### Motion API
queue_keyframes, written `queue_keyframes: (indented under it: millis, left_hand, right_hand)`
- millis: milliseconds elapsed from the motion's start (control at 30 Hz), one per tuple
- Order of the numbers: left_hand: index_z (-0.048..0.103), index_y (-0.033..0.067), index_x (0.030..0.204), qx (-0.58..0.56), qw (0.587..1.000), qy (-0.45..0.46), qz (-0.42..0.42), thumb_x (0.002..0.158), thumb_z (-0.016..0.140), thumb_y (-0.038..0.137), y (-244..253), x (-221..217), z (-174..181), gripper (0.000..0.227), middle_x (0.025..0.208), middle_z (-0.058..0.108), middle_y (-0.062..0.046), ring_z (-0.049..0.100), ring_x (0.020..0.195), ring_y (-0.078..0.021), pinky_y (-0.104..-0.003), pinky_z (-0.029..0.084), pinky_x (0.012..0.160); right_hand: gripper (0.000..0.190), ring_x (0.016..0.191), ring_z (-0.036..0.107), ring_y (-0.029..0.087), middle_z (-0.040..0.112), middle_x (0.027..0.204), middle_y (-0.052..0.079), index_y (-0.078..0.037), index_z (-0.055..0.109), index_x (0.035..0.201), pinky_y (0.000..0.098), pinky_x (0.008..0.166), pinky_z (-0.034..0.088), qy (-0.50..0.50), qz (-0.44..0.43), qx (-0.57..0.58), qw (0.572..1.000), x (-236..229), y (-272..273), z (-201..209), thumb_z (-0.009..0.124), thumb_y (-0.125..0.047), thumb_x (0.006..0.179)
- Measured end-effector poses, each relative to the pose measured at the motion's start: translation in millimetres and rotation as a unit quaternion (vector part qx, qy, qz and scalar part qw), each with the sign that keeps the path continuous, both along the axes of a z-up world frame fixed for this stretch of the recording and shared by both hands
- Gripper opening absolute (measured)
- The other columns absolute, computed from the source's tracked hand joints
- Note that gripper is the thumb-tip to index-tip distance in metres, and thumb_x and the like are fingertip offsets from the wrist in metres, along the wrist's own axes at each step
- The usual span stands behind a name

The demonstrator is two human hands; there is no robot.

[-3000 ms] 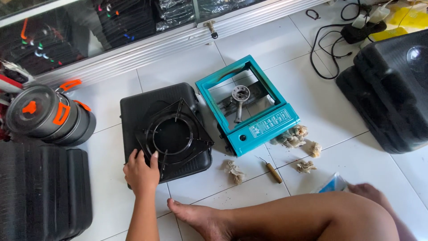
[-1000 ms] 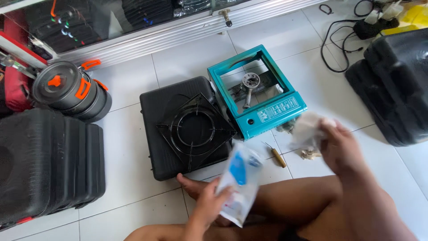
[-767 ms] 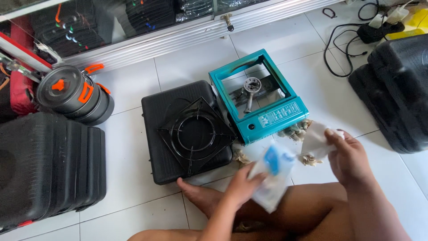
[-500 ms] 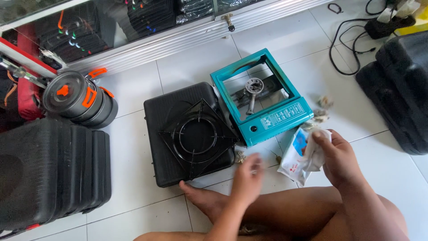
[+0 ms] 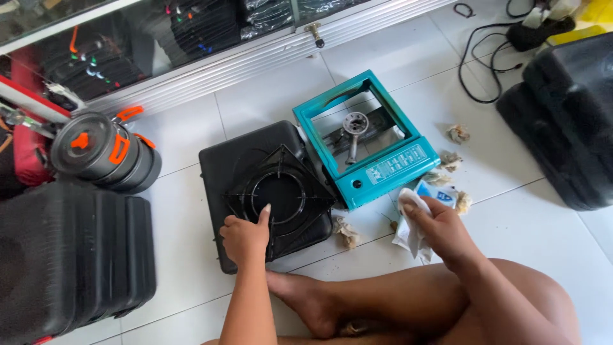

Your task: The person cleans a black metal stove grate with a white cloth while sitting on the floor, occasionally picking up the stove itself and a small metal pin.

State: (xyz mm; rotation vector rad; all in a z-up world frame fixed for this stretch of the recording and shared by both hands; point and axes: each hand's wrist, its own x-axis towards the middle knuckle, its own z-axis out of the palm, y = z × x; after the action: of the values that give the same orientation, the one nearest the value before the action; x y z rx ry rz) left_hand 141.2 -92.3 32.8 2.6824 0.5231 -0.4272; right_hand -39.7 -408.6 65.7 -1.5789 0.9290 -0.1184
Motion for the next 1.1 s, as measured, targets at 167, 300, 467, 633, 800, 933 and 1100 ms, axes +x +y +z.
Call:
queue_keyframes:
  millis: [167, 300, 467, 633, 800, 933, 1100]
  left_hand:
    - [0.045, -0.007, 0.135, 0.01, 1.0, 0.007, 0.022, 0.09, 0.065, 0.059, 14.2, 18.9, -44.3, 0.083, 0.11, 0.059, -0.026, 0.071, 0.093, -0.0386, -0.05, 0.063, 0.072]
    - [0.036, -0.0143, 0.149, -0.23, 0.966, -0.05, 0.111, 0.082, 0.072, 0.043, 34.7, 12.3, -40.5, 0.095, 0.135, 0.05, -0.042, 0.056, 0.125, -0.053, -0.066, 0.049, 0.096]
    - [0.069, 0.0046, 0.11, -0.487, 0.823, -0.06, 0.286, 0.082, 0.075, 0.012, 21.6, -50.8, 44.1, 0.029, 0.096, 0.073, -0.009, 0.07, 0.077, -0.0232, -0.04, 0.059, 0.076]
    - [0.064, 0.0062, 0.094, -0.574, 0.688, -0.054, 0.441, 0.095, 0.072, 0.039, 28.7, -110.7, 19.1, 0.033, 0.079, 0.063, -0.006, 0.065, 0.073, -0.0217, -0.04, 0.059, 0.072]
    - [0.057, 0.024, 0.085, -0.677, 0.567, -0.014, 0.469, 0.098, 0.068, 0.053, 24.3, -173.0, -52.8, 0.033, 0.072, 0.057, 0.001, 0.065, 0.079, -0.0204, -0.042, 0.056, 0.081]
    - [0.053, 0.0189, 0.087, -0.689, 0.543, 0.011, 0.48, 0.097, 0.065, 0.055, 8.7, -200.2, -58.8, 0.039, 0.073, 0.054, -0.004, 0.065, 0.08, -0.0283, -0.052, 0.057, 0.08]
    - [0.055, 0.0093, 0.082, -0.603, 0.639, -0.016, 0.477, 0.098, 0.067, 0.042, -6.3, -198.9, -55.1, 0.038, 0.065, 0.056, -0.012, 0.065, 0.064, -0.0303, -0.042, 0.058, 0.067]
  right_hand:
    - [0.026, 0.077, 0.063, 0.029, 0.073, 0.084, 0.019, -0.012, 0.08, 0.111, 0.0417, 0.078, 0.051, 0.028, -0.008, 0.001, 1.0, -5.2, 0.8, 10.2, 0.079, -0.028, 0.091]
    - [0.031, 0.091, 0.073, 0.039, 0.078, 0.094, 0.019, -0.025, 0.082, 0.117, 0.0495, 0.092, 0.051, 0.104, 0.034, -0.058, 0.992, -9.5, -3.0, -3.8, 0.076, -0.043, 0.092]
    - [0.046, 0.076, 0.056, 0.022, 0.069, 0.086, 0.01, -0.013, 0.078, 0.118, 0.0363, 0.07, 0.043, 0.153, 0.115, -0.028, 0.981, -0.9, 22.6, 39.9, 0.059, -0.048, 0.095]
    - [0.041, 0.056, 0.048, 0.017, 0.054, 0.063, 0.004, -0.01, 0.074, 0.095, 0.0325, 0.053, 0.037, 0.112, 0.209, -0.048, 0.97, -20.1, 36.9, 12.9, 0.056, -0.047, 0.1]
    - [0.042, 0.074, 0.057, 0.018, 0.057, 0.078, 0.003, -0.013, 0.056, 0.077, 0.0364, 0.071, 0.045, -0.018, 0.363, -0.151, 0.919, -43.0, 67.8, -13.2, 0.049, -0.044, 0.104]
    - [0.041, 0.1, 0.072, 0.028, 0.066, 0.111, 0.004, -0.02, 0.075, 0.113, 0.04, 0.094, 0.048, 0.089, 0.406, -0.186, 0.891, -63.9, 109.2, -6.8, 0.044, -0.044, 0.101]
    - [0.037, 0.089, 0.06, 0.035, 0.059, 0.099, 0.006, -0.028, 0.065, 0.125, 0.0517, 0.075, 0.045, 0.016, 0.485, -0.451, 0.749, -85.8, 130.0, -53.8, 0.063, -0.027, 0.088]
